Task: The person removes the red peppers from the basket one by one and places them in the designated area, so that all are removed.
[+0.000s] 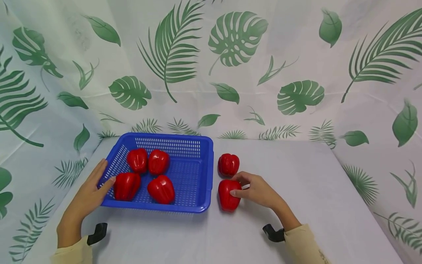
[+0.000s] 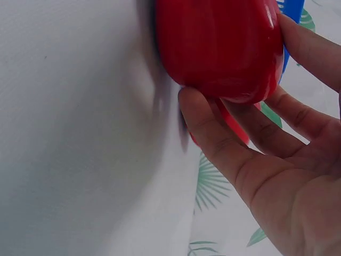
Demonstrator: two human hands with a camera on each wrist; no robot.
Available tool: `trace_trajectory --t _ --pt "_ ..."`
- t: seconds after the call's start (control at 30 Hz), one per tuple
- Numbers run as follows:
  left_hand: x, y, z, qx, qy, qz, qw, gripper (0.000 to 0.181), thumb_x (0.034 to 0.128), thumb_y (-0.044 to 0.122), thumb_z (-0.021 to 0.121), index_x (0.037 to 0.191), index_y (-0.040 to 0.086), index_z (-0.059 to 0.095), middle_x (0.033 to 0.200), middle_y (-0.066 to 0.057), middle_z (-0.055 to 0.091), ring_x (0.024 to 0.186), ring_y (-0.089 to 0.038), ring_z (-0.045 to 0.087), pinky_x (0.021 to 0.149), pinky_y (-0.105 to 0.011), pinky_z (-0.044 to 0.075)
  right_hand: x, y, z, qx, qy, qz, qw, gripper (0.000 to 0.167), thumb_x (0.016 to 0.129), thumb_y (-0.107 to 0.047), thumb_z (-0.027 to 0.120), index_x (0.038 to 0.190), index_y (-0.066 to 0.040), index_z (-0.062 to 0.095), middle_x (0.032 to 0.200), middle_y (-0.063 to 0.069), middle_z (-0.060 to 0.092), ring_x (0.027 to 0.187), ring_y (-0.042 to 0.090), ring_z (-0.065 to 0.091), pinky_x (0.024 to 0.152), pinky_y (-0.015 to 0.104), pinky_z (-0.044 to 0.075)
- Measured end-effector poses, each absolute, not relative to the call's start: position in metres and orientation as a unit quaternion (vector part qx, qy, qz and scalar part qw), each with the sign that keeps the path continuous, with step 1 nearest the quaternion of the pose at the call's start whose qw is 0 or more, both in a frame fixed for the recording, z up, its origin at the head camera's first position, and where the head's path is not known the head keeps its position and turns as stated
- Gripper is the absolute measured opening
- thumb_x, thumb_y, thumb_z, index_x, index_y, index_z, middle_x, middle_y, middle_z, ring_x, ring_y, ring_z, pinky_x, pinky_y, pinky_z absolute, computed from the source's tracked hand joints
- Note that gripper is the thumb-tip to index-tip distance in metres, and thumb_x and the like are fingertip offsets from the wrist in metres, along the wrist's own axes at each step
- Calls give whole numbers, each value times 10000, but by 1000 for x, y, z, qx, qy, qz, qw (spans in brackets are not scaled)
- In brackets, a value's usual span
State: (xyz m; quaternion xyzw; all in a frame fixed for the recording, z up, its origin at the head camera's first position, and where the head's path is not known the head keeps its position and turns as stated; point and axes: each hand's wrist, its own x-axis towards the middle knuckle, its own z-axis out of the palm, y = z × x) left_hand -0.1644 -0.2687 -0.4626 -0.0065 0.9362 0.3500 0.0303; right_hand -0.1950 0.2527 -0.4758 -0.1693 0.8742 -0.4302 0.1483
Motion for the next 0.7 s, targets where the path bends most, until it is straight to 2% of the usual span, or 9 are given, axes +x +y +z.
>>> trace_trajectory --t 0.37,0.7 --pt "-165 -269 -462 -11 936 351 35 847 1127 426 493 1712 54 6 1779 -214 -29 1602 -517 35 1154 -801 200 -193 259 -473 -171 873 -432 148 454 985 -256 782 1371 -57 649 1272 74 709 1207 326 655 992 522 596" --pt "-165 -269 -462 -9 937 349 36 843 1128 416 493 1712 60 2 1780 -211 -34 1599 -522 42 1147 -806 208 -193 268 -456 -141 893 -421 78 453 1027 -268 726 1402 -31 633 1357 187 672 1230 359 659 1011 574 576"
